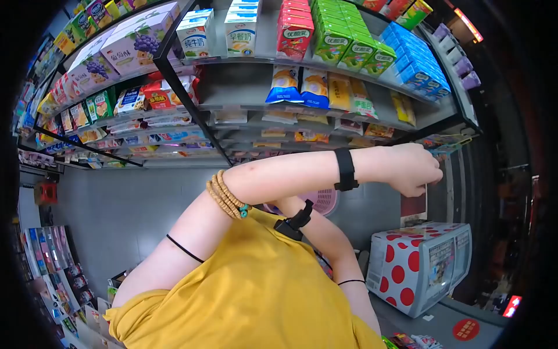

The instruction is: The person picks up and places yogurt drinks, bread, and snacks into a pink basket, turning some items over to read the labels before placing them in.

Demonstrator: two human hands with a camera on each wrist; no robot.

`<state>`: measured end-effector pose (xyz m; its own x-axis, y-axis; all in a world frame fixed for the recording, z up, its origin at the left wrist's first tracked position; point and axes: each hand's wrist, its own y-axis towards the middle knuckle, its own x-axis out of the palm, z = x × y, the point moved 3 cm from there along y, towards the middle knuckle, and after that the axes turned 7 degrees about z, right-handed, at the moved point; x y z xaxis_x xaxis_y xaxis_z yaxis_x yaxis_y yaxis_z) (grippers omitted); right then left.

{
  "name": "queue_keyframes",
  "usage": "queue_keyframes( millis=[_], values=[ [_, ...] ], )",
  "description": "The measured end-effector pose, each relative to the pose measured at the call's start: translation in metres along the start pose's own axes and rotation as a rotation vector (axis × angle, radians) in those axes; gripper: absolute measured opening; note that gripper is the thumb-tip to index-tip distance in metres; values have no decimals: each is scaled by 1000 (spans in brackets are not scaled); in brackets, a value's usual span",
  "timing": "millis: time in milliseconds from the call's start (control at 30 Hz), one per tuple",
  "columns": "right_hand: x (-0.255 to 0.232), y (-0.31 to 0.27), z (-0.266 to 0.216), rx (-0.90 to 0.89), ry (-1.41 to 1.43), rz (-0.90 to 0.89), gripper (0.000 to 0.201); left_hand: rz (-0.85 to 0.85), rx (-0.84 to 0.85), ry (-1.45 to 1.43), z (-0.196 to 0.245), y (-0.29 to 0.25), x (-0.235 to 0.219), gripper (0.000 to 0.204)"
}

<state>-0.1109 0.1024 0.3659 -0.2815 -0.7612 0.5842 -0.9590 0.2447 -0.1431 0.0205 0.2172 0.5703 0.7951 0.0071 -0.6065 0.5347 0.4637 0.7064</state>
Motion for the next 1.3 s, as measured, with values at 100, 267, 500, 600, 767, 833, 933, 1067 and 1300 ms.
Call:
queue_keyframes(
  millis=[100, 267, 500, 600, 767, 833, 933, 1067, 1300],
  values=[
    [-2, -3, 2, 1, -2, 5, 24, -34, 79, 141, 6, -7, 17, 14],
    [-1, -4, 5, -3, -11, 5, 24, -220, 157, 310, 2, -20, 48, 12],
    [7, 6, 12, 4, -33, -16, 24, -320, 147, 411, -12, -27, 73, 14],
    [10, 10, 13, -4, -50, -25, 25, -333, 143, 422, -17, -24, 79, 16],
    [17, 19, 18, -21, -84, -40, 25, -320, 151, 406, -21, -18, 82, 9],
    [13, 18, 18, -25, -109, -28, 25, -286, 161, 411, -23, -15, 84, 9],
    [-1, 7, 18, -35, -166, 22, 25, -150, 225, 416, -23, -15, 81, 12],
    [-43, -13, 18, -65, -338, 197, 25, -82, 217, 382, -13, -33, 31, 15],
    [-162, -101, 92, 116, -347, 593, 23, 106, -50, 418, -41, -115, -76, 19]
  ],
)
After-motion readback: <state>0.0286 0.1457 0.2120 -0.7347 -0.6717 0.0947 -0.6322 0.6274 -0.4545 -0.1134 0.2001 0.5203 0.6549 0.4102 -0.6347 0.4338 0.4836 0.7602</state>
